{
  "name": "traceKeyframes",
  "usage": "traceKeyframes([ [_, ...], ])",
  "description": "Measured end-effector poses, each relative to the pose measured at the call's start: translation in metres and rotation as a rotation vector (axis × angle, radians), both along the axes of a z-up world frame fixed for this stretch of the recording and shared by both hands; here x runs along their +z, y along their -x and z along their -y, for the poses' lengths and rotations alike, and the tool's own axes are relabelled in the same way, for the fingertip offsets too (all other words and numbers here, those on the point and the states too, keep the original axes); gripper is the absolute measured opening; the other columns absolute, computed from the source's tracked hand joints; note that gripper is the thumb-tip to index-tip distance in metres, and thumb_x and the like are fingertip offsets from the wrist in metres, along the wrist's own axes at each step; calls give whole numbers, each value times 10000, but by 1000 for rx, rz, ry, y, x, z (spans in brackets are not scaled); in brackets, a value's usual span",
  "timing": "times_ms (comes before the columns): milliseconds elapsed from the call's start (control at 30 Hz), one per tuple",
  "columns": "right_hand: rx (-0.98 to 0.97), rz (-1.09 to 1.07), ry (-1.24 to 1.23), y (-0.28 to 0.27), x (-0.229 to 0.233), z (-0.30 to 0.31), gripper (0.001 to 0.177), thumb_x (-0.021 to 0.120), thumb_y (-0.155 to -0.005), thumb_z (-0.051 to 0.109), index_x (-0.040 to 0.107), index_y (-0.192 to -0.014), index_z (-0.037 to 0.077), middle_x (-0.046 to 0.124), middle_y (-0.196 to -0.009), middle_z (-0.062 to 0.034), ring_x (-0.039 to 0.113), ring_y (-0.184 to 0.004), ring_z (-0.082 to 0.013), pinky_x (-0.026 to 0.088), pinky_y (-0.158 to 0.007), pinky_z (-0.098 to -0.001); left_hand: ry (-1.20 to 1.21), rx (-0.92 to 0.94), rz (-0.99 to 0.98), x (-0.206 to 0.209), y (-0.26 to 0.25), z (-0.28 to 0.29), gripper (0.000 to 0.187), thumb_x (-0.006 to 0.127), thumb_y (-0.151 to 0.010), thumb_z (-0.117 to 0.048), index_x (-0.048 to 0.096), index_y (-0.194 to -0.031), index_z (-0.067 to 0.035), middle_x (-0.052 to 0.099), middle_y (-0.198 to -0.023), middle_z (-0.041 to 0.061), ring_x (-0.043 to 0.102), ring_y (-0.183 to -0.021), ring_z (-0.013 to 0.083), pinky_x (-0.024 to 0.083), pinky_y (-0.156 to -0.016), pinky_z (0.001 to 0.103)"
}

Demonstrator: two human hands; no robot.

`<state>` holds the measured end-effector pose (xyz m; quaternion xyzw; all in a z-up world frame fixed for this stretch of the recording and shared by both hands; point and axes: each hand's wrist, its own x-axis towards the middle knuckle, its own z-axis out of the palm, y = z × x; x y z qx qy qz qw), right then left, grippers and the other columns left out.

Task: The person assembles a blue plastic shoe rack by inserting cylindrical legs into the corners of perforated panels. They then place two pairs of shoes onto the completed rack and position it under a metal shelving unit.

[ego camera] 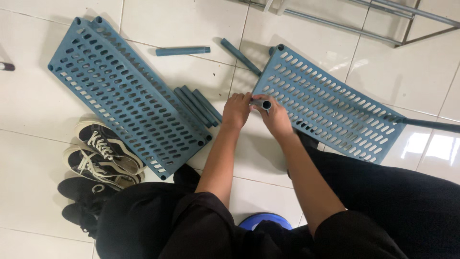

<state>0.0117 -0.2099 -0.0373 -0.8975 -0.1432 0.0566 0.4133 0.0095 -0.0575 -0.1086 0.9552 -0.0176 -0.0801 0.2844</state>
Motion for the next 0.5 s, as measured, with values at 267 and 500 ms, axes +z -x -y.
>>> traceKeyframes([
  [267, 142, -23, -48, -24, 16, 4, 284, 753, -945, 148, 633, -1189, 67, 744, -1119, -161, 712, -1037, -364, 570, -845, -416, 48, 11, 179, 4, 1, -24, 498, 818, -772, -176, 598, -1210, -85, 692, -1070, 115, 647, -1035, 326, 522, -874, 452],
  [500, 287, -122, 133, -52, 43, 24, 262, 769, -925, 168, 663, -1158, 117, 761, -1097, -121, 720, -1051, -350, 567, -869, -407, -37, 89, 57, 5, 5, -52, 554, 817, -789, -175, 586, -1270, -24, 683, -1054, 157, 655, -981, 341, 541, -829, 459],
])
